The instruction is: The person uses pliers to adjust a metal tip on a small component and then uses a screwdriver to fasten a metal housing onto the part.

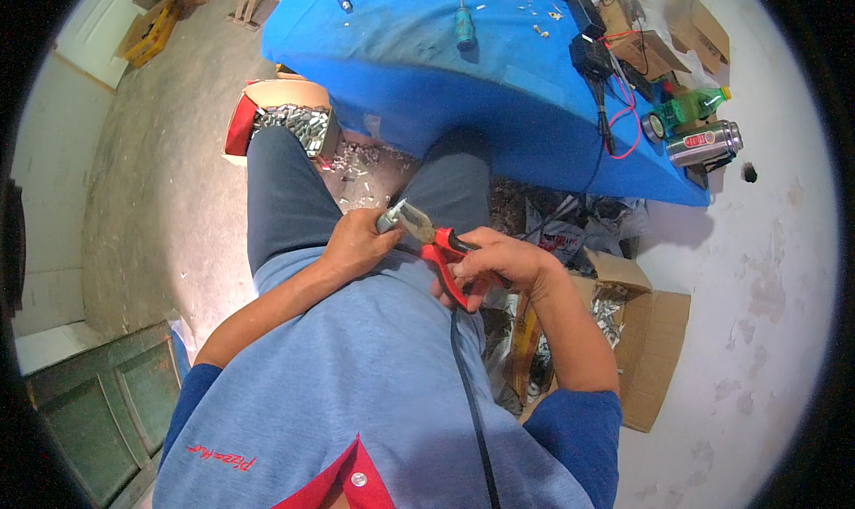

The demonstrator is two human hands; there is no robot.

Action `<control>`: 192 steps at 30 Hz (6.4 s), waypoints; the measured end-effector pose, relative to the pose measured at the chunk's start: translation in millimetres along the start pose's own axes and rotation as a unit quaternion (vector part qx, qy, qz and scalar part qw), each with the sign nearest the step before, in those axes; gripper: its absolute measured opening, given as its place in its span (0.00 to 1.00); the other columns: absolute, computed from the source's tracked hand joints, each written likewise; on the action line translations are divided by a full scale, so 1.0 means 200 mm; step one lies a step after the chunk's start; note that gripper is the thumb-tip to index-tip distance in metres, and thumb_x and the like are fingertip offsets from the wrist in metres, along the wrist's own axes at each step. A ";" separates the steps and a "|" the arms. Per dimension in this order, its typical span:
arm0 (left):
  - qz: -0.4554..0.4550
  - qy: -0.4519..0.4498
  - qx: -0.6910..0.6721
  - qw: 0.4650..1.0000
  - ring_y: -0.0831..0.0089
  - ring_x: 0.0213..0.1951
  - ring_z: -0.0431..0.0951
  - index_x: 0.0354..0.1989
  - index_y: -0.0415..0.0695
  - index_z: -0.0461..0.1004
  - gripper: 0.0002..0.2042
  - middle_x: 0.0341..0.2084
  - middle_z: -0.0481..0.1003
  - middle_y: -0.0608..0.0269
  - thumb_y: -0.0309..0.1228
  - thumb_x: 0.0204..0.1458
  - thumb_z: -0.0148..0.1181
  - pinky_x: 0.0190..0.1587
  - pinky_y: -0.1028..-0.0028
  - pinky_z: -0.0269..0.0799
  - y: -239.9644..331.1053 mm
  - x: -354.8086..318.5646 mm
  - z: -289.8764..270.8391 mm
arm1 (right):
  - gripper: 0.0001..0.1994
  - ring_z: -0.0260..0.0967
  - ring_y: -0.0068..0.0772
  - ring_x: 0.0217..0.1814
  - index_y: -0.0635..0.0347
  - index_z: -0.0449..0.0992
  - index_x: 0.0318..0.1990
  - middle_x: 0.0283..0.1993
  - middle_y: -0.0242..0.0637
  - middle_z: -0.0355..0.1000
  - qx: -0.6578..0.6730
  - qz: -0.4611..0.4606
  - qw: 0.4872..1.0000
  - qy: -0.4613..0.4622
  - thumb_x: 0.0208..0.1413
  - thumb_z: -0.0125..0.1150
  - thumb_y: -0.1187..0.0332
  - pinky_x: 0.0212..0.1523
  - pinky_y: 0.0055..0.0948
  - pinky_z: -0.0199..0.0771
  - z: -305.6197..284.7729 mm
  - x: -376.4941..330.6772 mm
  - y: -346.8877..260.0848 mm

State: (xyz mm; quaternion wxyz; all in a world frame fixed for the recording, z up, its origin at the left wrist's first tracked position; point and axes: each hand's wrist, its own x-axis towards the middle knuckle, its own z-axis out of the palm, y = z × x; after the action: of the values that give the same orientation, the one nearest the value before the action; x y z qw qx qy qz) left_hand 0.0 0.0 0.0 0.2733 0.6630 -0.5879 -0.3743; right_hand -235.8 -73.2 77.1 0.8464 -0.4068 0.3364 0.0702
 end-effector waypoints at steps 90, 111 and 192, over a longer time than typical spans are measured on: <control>-0.068 0.006 -0.161 0.985 0.59 0.25 0.78 0.27 0.34 0.78 0.15 0.19 0.76 0.47 0.38 0.51 0.60 0.31 0.63 0.71 -0.05 -0.01 -0.02 | 0.29 0.80 0.47 0.39 0.77 0.65 0.56 0.43 0.60 0.75 0.056 -0.023 0.995 -0.082 0.48 0.57 0.64 0.22 0.25 0.80 0.05 0.08 0.03; -0.047 0.015 -0.089 0.995 0.45 0.33 0.79 0.33 0.39 0.80 0.11 0.27 0.78 0.42 0.35 0.49 0.60 0.38 0.55 0.72 -0.02 -0.03 -0.02 | 0.30 0.79 0.55 0.39 0.83 0.63 0.56 0.43 0.69 0.72 0.112 -0.071 0.983 -0.124 0.50 0.54 0.64 0.21 0.29 0.82 0.02 0.14 0.12; 0.030 0.100 -0.079 0.991 0.72 0.20 0.74 0.30 0.36 0.79 0.10 0.17 0.76 0.54 0.32 0.52 0.59 0.26 0.67 0.68 -0.10 -0.02 0.03 | 0.17 0.74 0.39 0.23 0.70 0.72 0.42 0.27 0.50 0.74 -0.174 -0.114 0.969 0.135 0.47 0.52 0.66 0.23 0.33 0.72 0.19 0.15 0.11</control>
State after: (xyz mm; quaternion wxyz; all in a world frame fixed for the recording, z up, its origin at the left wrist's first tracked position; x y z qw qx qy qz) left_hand 5.4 7.2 -18.4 0.3934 0.6555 -0.5459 -0.3429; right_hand -201.9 -35.0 60.8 0.7122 -0.5890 0.3811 -0.0252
